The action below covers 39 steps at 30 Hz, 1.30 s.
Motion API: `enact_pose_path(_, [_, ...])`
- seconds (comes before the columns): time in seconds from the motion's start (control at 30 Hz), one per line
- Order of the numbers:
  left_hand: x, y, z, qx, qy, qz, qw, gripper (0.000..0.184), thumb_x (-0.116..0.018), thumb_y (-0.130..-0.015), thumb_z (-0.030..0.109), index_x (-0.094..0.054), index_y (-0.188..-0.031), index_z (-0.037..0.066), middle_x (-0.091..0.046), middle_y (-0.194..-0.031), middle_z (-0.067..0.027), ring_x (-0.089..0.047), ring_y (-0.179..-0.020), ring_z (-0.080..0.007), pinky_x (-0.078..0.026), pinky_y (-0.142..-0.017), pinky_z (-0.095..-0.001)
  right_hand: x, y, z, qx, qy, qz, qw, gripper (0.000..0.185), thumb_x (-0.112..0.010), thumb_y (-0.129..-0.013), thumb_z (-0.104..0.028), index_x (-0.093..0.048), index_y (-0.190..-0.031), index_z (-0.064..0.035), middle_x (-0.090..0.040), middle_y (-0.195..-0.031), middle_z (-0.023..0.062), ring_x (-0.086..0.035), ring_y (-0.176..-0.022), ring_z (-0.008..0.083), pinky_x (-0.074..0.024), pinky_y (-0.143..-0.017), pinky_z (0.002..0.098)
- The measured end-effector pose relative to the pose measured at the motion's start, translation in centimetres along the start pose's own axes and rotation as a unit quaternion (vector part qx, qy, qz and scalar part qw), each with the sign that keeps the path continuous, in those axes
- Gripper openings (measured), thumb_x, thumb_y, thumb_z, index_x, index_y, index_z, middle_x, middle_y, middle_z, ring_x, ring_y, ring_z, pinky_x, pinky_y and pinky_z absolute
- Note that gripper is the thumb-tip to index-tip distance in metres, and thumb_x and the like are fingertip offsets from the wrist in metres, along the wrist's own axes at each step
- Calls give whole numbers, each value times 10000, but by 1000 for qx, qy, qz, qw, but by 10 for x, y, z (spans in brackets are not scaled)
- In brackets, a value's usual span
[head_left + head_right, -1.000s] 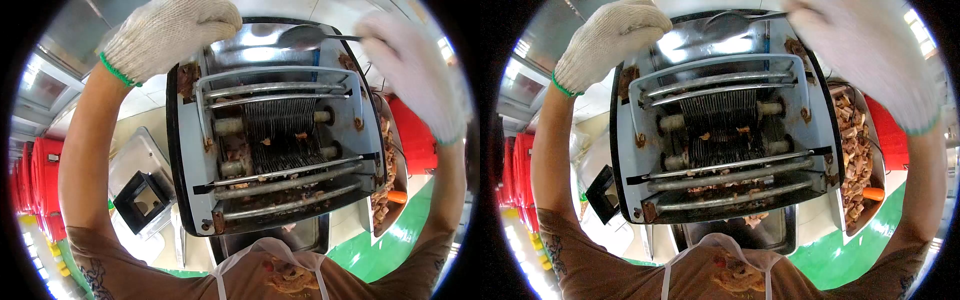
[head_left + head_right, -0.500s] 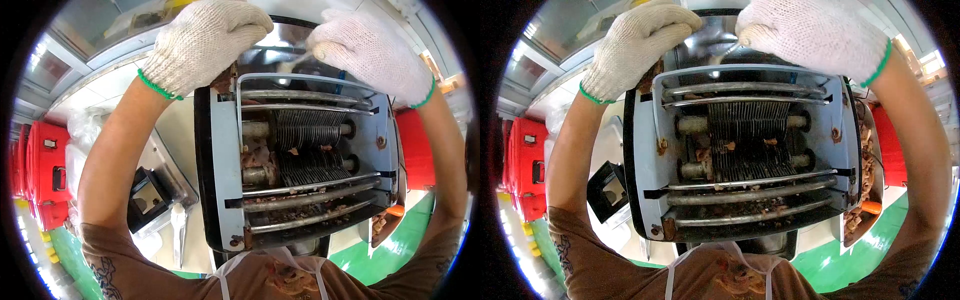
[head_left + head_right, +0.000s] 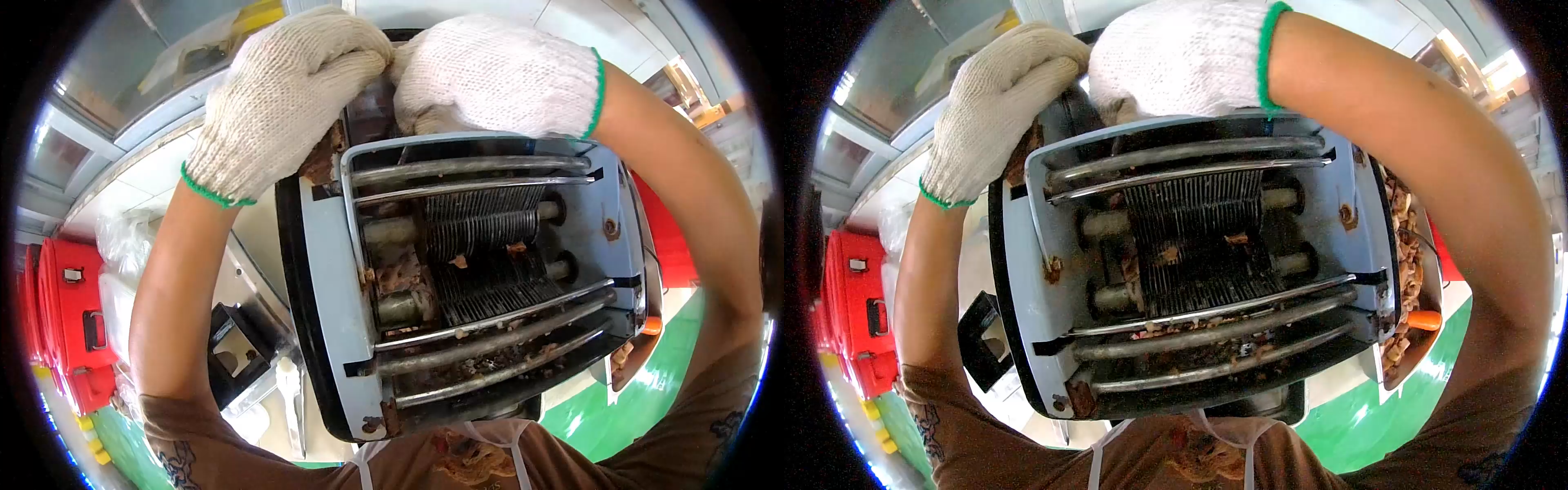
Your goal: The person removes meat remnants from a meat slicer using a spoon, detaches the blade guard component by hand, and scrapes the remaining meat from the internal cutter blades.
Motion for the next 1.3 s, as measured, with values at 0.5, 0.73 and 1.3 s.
enact_pose_path(0.5, [1,-7,5,-38,-42,15,998,248,-615,-951,176,-724,-1135,50,-713,-1062,-97,-689,-952,-205,-552,-882,-337,53,25,-3,-47,260,57,963,106,-644,-829,-134,-710,-909,-108,-600,-891,79,-647,-861,268,-557,-748,378])
enact_pose_path(0.73, [-21,-30,22,-88,-175,-129,972,222,-674,-859,173,-736,-1060,104,-661,-1020,-86,-652,-1015,-279,-550,-876,-405,61,44,8,-93,302,87,945,144,-672,-826,-151,-696,-966,-176,-584,-908,57,-655,-883,236,-570,-736,374])
enact_pose_path(1.3, [38,-18,34,169,-101,-103,975,269,-572,-958,197,-675,-1165,59,-707,-1078,-120,-693,-926,-229,-581,-806,-364,103,182,-21,-264,195,159,931,209,-600,-982,-161,-680,-1134,-42,-666,-966,65,-653,-858,166,-525,-766,292])
Point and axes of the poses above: each hand's wrist, its own y-axis away from the middle knuckle, its own x-axis out of the back of the hand, z = x × y, the point moved 10 cm from there along -y, towards the middle knuckle
